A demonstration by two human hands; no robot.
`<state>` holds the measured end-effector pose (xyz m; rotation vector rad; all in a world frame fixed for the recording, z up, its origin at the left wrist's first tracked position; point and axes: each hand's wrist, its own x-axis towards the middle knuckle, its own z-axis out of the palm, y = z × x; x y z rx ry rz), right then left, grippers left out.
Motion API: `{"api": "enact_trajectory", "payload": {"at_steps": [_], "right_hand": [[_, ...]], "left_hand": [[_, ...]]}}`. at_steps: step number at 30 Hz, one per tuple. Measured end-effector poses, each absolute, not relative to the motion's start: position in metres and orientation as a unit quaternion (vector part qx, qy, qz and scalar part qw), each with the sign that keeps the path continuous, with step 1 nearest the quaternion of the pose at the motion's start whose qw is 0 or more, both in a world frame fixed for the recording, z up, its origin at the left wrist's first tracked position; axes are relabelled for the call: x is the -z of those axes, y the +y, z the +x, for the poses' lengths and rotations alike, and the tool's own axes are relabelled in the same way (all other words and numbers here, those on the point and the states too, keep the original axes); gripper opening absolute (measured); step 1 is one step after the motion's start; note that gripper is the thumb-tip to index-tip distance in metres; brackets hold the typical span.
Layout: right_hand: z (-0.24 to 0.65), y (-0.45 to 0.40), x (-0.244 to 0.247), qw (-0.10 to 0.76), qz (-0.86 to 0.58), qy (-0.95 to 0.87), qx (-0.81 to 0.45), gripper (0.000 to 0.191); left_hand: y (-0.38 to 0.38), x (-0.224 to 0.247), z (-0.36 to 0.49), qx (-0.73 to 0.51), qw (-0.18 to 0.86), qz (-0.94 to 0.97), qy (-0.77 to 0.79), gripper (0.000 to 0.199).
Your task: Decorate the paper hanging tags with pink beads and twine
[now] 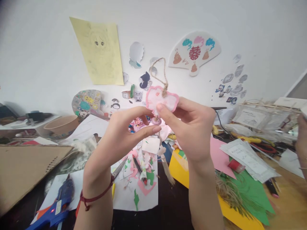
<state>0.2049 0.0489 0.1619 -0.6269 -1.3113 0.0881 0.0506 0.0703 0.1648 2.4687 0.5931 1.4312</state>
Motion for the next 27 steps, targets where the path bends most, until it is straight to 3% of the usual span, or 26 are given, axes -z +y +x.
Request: {"api": "enact_trajectory", "payload": {"at_steps": [11, 16, 27], "right_hand": [[0.204, 0.049, -0.164, 0.747, -0.300, -0.593, -0.021, 0.011], [0.204, 0.048, -0.164, 0.744, -0.300, -0.597, -0.014, 0.016], [0.206, 0.047, -0.163, 0.744, -0.289, -0.603, -0.025, 0.019]], "left_hand": [[0.068, -0.162, 0.053, -0.482, 0.081, 0.837, 0.246, 0.028], [0.069, -0.163, 0.050, -0.487, 0.092, 0.832, 0.249, 0.023], [0.097, -0.154, 0.057, -0.485, 0.308, 0.811, 0.107, 0.014]]}}
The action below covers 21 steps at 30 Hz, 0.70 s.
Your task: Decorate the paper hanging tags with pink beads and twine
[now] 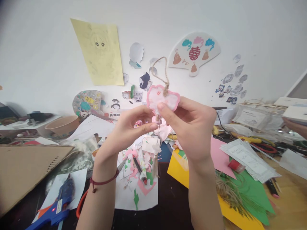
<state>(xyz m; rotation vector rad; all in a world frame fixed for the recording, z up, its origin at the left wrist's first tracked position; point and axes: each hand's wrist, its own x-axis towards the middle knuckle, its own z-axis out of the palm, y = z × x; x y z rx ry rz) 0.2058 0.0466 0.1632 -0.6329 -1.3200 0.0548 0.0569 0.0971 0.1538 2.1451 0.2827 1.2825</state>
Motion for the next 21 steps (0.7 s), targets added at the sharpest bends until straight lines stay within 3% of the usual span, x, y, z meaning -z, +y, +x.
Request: {"api": "enact_trajectory", "payload": {"at_steps": [8, 21], "right_hand": [[0.208, 0.047, -0.164, 0.733, -0.266, -0.623, -0.060, 0.018], [0.206, 0.044, -0.164, 0.724, -0.243, -0.640, -0.080, 0.022]], "left_hand": [[0.116, -0.140, 0.067, -0.441, 0.487, 0.754, 0.007, 0.020], [0.122, -0.137, 0.065, -0.364, 0.488, 0.792, -0.047, 0.028]]}}
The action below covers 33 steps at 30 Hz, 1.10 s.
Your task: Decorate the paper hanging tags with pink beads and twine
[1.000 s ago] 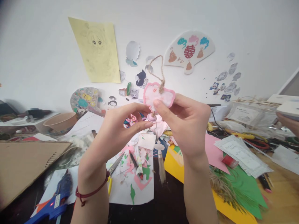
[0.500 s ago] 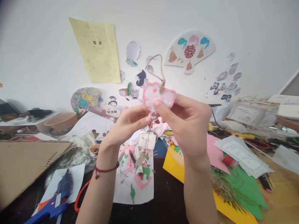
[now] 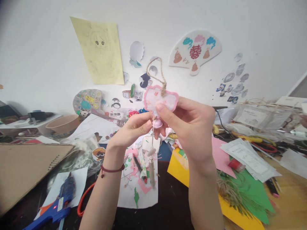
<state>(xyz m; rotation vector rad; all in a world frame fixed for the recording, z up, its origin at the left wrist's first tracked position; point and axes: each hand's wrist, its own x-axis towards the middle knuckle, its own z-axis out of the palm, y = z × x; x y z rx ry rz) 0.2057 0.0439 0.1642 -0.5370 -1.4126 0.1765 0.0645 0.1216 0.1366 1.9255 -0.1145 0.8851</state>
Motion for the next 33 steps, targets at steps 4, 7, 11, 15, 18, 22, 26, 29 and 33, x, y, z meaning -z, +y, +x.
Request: {"api": "enact_trajectory", "payload": {"at_steps": [4, 7, 11, 15, 18, 22, 26, 29, 33], "right_hand": [[0.2048, 0.0427, -0.1645, 0.728, -0.244, -0.636, -0.073, 0.024], [0.2048, 0.0415, -0.1656, 0.728, -0.241, -0.638, -0.070, 0.026], [0.2053, 0.0405, -0.1669, 0.728, -0.241, -0.639, -0.059, 0.026], [0.2051, 0.0410, -0.1670, 0.728, -0.244, -0.638, -0.055, 0.026], [0.2048, 0.0417, -0.1663, 0.729, -0.252, -0.634, -0.051, 0.026], [0.2051, 0.0424, -0.1653, 0.733, -0.269, -0.623, -0.039, 0.025], [0.2064, 0.0427, -0.1646, 0.734, -0.279, -0.618, -0.027, 0.021], [0.2071, 0.0432, -0.1639, 0.736, -0.292, -0.610, -0.031, 0.017], [0.2058, 0.0443, -0.1635, 0.736, -0.296, -0.608, -0.038, 0.015]], "left_hand": [[0.1191, -0.1376, 0.0633, -0.366, 0.496, 0.787, -0.037, 0.024], [0.1175, -0.1384, 0.0624, -0.372, 0.504, 0.779, -0.029, 0.024], [0.1182, -0.1383, 0.0625, -0.375, 0.505, 0.777, -0.014, 0.028], [0.1194, -0.1371, 0.0633, -0.382, 0.508, 0.772, -0.021, 0.026], [0.1184, -0.1369, 0.0640, -0.387, 0.517, 0.763, -0.028, 0.023], [0.1165, -0.1373, 0.0651, -0.402, 0.541, 0.738, -0.024, 0.021], [0.1159, -0.1379, 0.0659, -0.428, 0.546, 0.720, -0.001, 0.024], [0.1157, -0.1385, 0.0662, -0.449, 0.532, 0.718, 0.012, 0.026], [0.1155, -0.1392, 0.0672, -0.450, 0.513, 0.730, 0.020, 0.030]]}}
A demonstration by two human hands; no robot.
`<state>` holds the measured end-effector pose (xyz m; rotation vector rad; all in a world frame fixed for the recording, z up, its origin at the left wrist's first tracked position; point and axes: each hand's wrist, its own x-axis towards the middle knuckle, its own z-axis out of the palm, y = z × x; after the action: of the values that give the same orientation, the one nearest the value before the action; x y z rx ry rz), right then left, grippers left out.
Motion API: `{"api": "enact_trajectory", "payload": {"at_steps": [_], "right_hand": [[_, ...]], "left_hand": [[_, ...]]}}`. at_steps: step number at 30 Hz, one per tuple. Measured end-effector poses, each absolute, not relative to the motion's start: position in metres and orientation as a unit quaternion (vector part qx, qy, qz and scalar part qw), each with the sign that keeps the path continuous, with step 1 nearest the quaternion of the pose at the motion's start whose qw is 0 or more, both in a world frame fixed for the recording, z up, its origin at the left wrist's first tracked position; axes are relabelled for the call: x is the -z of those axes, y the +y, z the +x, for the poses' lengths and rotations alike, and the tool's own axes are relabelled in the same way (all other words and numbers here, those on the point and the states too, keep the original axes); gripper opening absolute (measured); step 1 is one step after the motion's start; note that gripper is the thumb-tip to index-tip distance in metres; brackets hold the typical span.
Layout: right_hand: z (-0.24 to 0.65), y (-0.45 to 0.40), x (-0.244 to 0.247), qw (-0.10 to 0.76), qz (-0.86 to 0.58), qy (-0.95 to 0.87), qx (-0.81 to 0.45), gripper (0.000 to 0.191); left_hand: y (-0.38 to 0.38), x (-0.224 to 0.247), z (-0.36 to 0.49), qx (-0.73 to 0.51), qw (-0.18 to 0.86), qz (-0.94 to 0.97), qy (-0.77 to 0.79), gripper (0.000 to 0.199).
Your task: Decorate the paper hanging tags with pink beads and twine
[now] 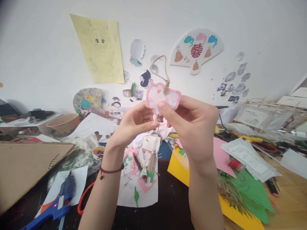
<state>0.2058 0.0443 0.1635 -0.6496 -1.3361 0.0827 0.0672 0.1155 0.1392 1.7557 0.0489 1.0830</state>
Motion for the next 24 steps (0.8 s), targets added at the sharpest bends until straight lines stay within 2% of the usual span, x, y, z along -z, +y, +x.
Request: {"api": "enact_trajectory", "payload": {"at_steps": [3, 8, 14, 17, 20, 24], "right_hand": [[0.204, 0.045, -0.164, 0.736, -0.287, -0.612, -0.034, 0.019], [0.202, 0.044, -0.165, 0.732, -0.300, -0.612, -0.003, 0.021], [0.203, 0.043, -0.164, 0.730, -0.319, -0.604, 0.026, 0.026], [0.203, 0.044, -0.164, 0.728, -0.326, -0.602, 0.039, 0.024], [0.203, 0.045, -0.162, 0.738, -0.335, -0.584, 0.047, 0.018], [0.204, 0.047, -0.161, 0.741, -0.350, -0.570, 0.053, 0.010]], "left_hand": [[0.116, -0.139, 0.068, -0.438, 0.511, 0.739, 0.027, 0.035], [0.117, -0.137, 0.066, -0.421, 0.515, 0.746, 0.034, 0.031], [0.116, -0.141, 0.060, -0.417, 0.458, 0.783, 0.052, 0.032], [0.109, -0.145, 0.060, -0.456, 0.364, 0.806, 0.100, 0.040], [0.098, -0.149, 0.064, -0.502, 0.223, 0.818, 0.169, 0.046], [0.084, -0.151, 0.070, -0.523, 0.075, 0.817, 0.232, 0.032]]}}
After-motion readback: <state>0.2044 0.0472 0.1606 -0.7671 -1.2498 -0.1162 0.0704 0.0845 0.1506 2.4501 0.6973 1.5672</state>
